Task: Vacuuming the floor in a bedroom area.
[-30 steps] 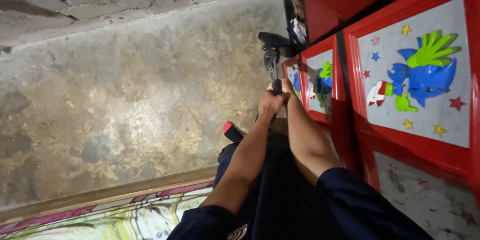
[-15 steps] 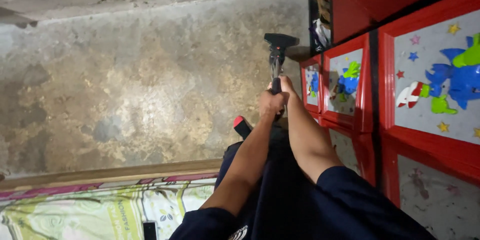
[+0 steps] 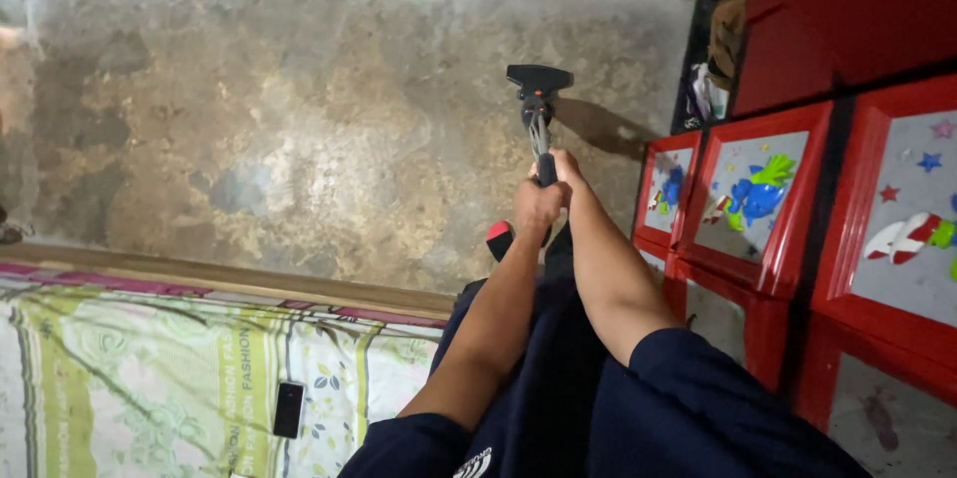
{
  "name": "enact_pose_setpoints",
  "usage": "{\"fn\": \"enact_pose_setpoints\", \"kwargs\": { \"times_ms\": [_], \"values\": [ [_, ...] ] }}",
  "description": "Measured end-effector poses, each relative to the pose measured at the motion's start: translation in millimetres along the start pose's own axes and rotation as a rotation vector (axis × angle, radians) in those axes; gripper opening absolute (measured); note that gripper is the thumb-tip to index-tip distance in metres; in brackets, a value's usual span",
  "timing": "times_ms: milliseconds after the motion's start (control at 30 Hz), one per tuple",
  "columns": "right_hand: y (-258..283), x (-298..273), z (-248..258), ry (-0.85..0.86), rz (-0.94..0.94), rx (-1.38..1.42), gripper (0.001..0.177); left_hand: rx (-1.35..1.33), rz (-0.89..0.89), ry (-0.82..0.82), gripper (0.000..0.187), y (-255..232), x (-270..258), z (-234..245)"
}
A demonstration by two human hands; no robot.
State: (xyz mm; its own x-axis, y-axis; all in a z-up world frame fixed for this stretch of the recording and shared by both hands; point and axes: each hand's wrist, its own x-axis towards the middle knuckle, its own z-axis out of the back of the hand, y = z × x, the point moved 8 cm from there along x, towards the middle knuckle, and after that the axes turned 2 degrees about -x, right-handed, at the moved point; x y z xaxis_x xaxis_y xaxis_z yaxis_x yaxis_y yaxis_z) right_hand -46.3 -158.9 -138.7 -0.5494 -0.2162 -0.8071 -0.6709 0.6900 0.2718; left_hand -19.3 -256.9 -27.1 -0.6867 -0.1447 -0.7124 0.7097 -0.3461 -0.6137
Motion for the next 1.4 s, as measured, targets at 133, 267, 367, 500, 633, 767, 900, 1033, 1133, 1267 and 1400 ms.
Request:
{"fn": "enact_pose_setpoints", "kwargs": {
  "times_ms": [133, 267, 367, 500, 633, 767, 900, 1033, 1133, 1267, 1400],
  "values": [
    [1.9, -34.7, -32.0, 0.01, -0.003, -0.025, 0.035, 0.008, -0.059, -0.037, 0.051, 19.5, 14.7, 2.7],
    [21.7, -86.0, -20.1, 0.0, 0.011, -0.025, 0.036, 0.014, -0.019, 0.007, 0.049, 18.3, 3.6, 2.2],
    [33.1, -119.9, 12.5, -0.014, 0.034, -0.008, 0.036, 0.017, 0.037, 0.106, 0.047, 7.1, -13.0, -3.6],
    [33.4, -155.9, 49.7, -0.034, 0.071, 0.027, 0.036, 0.062, -0.033, 0.109, 0.049, 11.9, -7.6, -24.0],
    [28.8, -181.1, 77.1, -0.053, 0.104, 0.066, 0.037, 0.111, -0.05, 0.17, 0.048, 10.8, -14.8, -38.6],
    [25.7, -159.7, 43.5, -0.068, 0.131, 0.091, 0.037, 0.154, -0.069, 0.183, 0.048, 14.9, -14.7, -55.5],
    [23.7, -102.3, 25.5, -0.077, 0.149, 0.105, 0.037, 0.109, -0.052, 0.237, 0.044, 11.4, -26.5, -66.2],
    [26.2, -76.7, 52.9, -0.081, 0.164, 0.12, 0.038, 0.108, -0.071, 0.231, 0.042, 14.3, -22.3, -80.7],
    [21.8, -60.6, 71.6, -0.082, 0.163, 0.125, 0.038, 0.139, -0.042, 0.229, 0.041, 11.0, -26.0, -79.9],
    [23.0, -40.0, 95.1, -0.081, 0.152, 0.13, 0.039, 0.204, -0.044, 0.267, 0.043, 10.1, -21.0, -94.0],
    [29.0, -22.6, 116.3, -0.077, 0.138, 0.129, 0.039, 0.18, -0.02, 0.25, 0.045, 4.4, -19.0, -105.5]
  ]
}}
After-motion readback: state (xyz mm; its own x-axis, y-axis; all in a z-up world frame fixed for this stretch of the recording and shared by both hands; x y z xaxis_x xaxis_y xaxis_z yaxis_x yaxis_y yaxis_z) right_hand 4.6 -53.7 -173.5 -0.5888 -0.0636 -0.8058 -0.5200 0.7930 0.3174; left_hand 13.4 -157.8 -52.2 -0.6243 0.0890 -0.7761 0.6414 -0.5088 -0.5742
